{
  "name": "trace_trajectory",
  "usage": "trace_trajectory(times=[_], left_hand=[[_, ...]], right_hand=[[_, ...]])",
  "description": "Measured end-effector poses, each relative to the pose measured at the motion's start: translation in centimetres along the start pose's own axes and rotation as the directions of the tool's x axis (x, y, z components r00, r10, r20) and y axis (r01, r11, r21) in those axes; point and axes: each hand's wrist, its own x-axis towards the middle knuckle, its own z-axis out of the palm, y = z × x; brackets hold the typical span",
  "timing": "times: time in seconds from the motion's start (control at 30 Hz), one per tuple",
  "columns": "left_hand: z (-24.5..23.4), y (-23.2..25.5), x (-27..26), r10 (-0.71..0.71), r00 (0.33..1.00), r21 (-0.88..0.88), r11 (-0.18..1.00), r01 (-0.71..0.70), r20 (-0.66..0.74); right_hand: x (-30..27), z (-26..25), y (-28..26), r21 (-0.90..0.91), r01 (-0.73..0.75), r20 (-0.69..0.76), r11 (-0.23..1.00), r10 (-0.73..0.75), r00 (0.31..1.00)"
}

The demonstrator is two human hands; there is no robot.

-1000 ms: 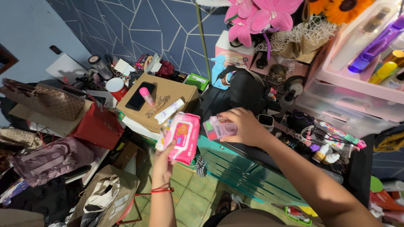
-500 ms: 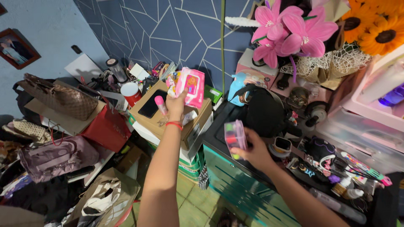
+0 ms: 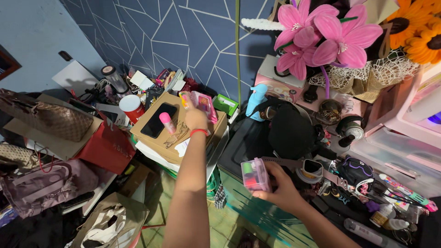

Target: The person organizes items on a cluttered vanity, moving a lamp, a spray bottle, and several watches. They pick up and compare two watches, then place them into a small drawer. Finally, they handle a small plastic bag containing a pink item.

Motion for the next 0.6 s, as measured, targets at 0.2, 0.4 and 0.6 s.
trace_trajectory(times=[0.2, 0.4, 0.6], left_hand=[[1.4, -1.4, -0.7, 0.049, 0.991, 0.315, 0.945, -0.086, 0.123], [1.6, -1.0, -0.5, 0.121, 0.988, 0.567, 0.810, -0.151, 0.091], [-3.3, 1.3, -3.7, 0.200, 0.979, 0.584, 0.789, -0.191, 0.049]], right_hand=[[0.2, 0.1, -0.5, 0.015, -0.085, -0.004, 0.996, 0.085, 0.996], [1.5, 0.9, -0.9, 0.010, -0.118, -0.008, 0.993, 0.118, 0.993], [6.4, 2.4, -1.1, 0.199, -0.176, -0.049, 0.964, 0.189, 0.981]])
